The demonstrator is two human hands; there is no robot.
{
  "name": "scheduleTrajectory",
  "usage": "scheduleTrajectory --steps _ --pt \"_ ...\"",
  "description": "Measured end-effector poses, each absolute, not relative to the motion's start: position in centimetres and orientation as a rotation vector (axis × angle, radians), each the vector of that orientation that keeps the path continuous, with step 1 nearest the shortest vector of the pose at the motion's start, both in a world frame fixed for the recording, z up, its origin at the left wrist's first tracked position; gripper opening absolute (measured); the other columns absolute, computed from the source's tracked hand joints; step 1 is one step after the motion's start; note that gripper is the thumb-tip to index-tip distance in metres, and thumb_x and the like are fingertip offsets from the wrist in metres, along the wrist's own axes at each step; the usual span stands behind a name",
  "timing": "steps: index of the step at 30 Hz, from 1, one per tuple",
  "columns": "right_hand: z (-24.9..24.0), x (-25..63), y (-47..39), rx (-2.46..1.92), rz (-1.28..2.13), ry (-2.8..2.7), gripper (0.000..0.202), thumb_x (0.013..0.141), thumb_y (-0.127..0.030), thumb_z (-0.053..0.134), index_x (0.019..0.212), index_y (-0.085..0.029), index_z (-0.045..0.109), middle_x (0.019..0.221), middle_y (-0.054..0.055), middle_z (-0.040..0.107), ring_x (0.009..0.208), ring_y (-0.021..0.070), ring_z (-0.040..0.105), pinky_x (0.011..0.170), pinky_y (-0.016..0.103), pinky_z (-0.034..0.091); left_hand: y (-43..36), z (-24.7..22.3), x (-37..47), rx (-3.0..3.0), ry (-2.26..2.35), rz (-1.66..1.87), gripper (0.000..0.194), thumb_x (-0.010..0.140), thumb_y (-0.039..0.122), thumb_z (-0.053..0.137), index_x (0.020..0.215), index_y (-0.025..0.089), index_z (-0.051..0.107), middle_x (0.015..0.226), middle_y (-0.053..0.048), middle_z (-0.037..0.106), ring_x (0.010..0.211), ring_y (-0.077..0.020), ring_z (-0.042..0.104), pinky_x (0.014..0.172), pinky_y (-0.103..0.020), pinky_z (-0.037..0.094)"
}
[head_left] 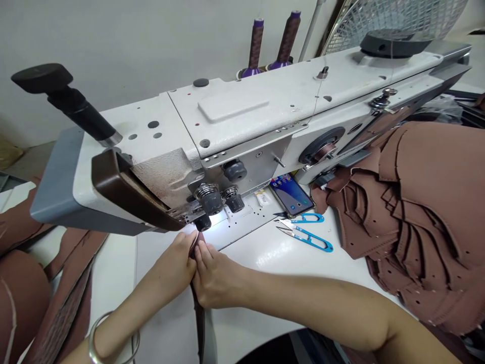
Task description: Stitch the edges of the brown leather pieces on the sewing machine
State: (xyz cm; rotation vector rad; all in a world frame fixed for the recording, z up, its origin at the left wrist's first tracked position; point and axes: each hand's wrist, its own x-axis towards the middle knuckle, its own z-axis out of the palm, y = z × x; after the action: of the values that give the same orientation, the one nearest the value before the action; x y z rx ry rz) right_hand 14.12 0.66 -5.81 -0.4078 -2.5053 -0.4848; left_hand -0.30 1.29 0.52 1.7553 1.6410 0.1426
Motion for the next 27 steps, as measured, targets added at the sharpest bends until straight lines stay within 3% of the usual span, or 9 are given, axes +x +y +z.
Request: scheduleTrajectory --steps 7,20,27 --pt "-6.0 14.1 0.1 -0.395 -0.389 -2.586 0.024 0.083 -0.012 0.054 0.091 0.006 0.067 0.09 0.035 0.066 0.087 0.0422 0.067 0.075 0.061 0.052 1.7 0.7 0.0 1.783 1.643 0.085 0.025 0.071 0.002 0.038 0.085 0.02 0.05 0.089 -0.003 0.056 0.084 -0.0188 0.055 0.08 -0.035 0.048" --pt "-5.8 13.9 0.3 -0.442 -0.469 -2.383 0.021 0.076 -0.009 0.046 0.074 -0.003 0.066 0.083 0.03 0.068 0.081 0.0408 0.069 0.071 0.058 0.05 1.5 0.4 -0.5 1.828 1.624 0.035 0.039 0.078 0.008 0.036 0.108 0.016 0.059 0.104 -0.01 0.06 0.101 -0.0227 0.058 0.092 -0.037 0.048" --pt "-5.4 14.1 0.3 -0.43 -0.459 -2.391 0.024 0.078 -0.007 0.046 0.083 0.004 0.067 0.086 0.03 0.068 0.082 0.0411 0.069 0.069 0.053 0.052 2.8 0.3 -1.1 1.879 1.636 0.005 0.029 0.079 0.015 0.038 0.096 0.019 0.062 0.099 -0.008 0.064 0.101 -0.0237 0.059 0.092 -0.038 0.049"
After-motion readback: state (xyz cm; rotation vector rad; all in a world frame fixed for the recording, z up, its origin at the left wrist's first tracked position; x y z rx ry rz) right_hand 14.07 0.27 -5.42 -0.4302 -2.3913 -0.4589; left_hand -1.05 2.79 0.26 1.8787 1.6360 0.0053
